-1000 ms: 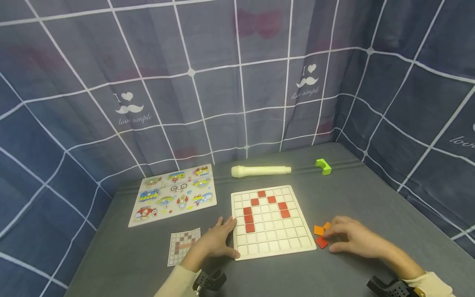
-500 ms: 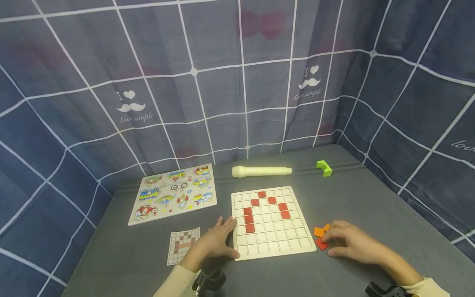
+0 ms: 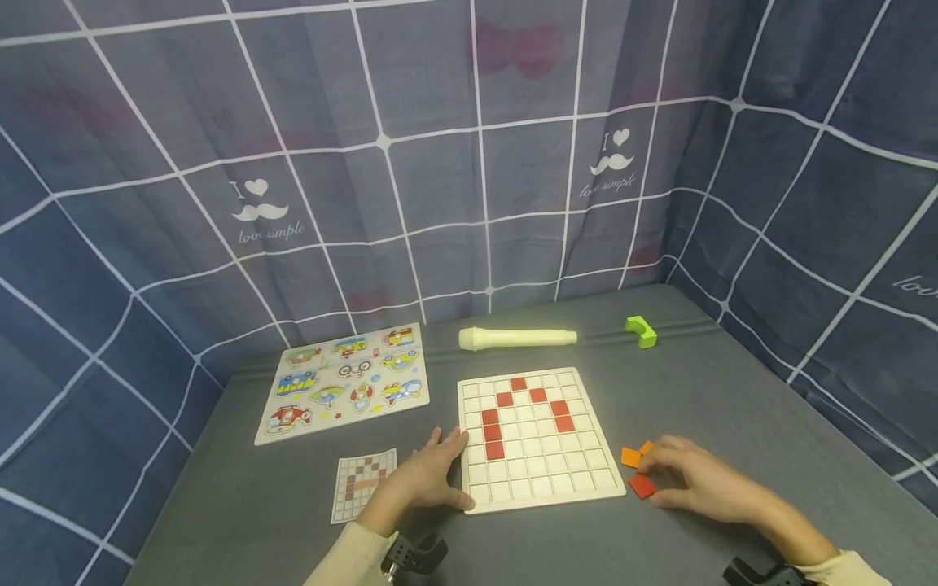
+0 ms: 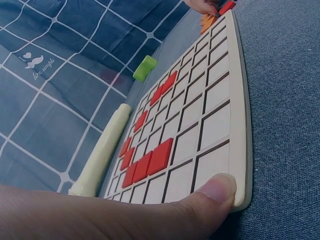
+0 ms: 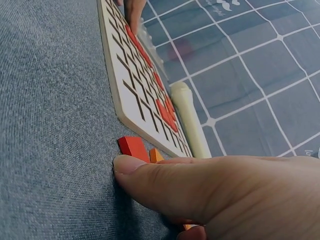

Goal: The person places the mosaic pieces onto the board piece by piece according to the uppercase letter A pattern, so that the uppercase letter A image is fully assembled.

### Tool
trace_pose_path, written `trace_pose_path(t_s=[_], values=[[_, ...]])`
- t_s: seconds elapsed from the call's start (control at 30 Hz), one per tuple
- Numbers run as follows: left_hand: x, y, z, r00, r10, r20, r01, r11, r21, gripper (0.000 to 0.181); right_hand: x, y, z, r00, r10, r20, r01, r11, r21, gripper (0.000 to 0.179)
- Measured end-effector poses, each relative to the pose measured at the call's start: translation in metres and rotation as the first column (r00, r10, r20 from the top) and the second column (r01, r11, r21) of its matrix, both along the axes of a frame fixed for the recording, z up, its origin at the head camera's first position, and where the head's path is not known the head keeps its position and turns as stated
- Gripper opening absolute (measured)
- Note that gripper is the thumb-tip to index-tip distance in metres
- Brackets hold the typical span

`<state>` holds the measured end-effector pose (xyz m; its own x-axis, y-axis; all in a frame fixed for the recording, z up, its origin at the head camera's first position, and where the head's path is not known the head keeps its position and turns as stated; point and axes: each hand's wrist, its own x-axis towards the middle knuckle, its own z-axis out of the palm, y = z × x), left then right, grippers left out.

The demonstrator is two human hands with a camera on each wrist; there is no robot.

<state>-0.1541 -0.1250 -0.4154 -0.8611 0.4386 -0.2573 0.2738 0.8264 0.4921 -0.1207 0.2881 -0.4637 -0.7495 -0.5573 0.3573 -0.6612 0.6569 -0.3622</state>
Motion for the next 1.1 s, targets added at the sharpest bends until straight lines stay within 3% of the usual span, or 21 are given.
trace_pose_path(t_s=[0.2, 0.53, 0.77, 1.1], values=[[0.0, -0.001, 0.0, 1.0, -0.012, -0.013, 0.012, 1.0, -0.001, 0.1, 0.002, 0.002, 0.004, 0.999, -0.008, 0.047, 0.007, 1.0, 0.014, 0.026], [0.0, -0.001, -0.001, 1.0, -0.01, -0.023, 0.01, 1.0, -0.01, 0.101, 0.002, 0.002, 0.001, 0.999, -0.003, 0.037, 0.002, 1.0, 0.006, 0.026], [-0.001, 0.0, -0.002, 1.0, 0.002, -0.026, -0.003, 1.0, -0.018, 0.101, -0.001, 0.003, 0.0, 1.0, -0.017, 0.015, 0.018, 0.998, -0.061, 0.029], [0.001, 0.0, -0.001, 1.0, 0.006, -0.023, -0.006, 1.0, -0.01, 0.101, -0.019, -0.004, 0.014, 0.999, -0.033, 0.017, 0.035, 0.993, -0.113, 0.031]])
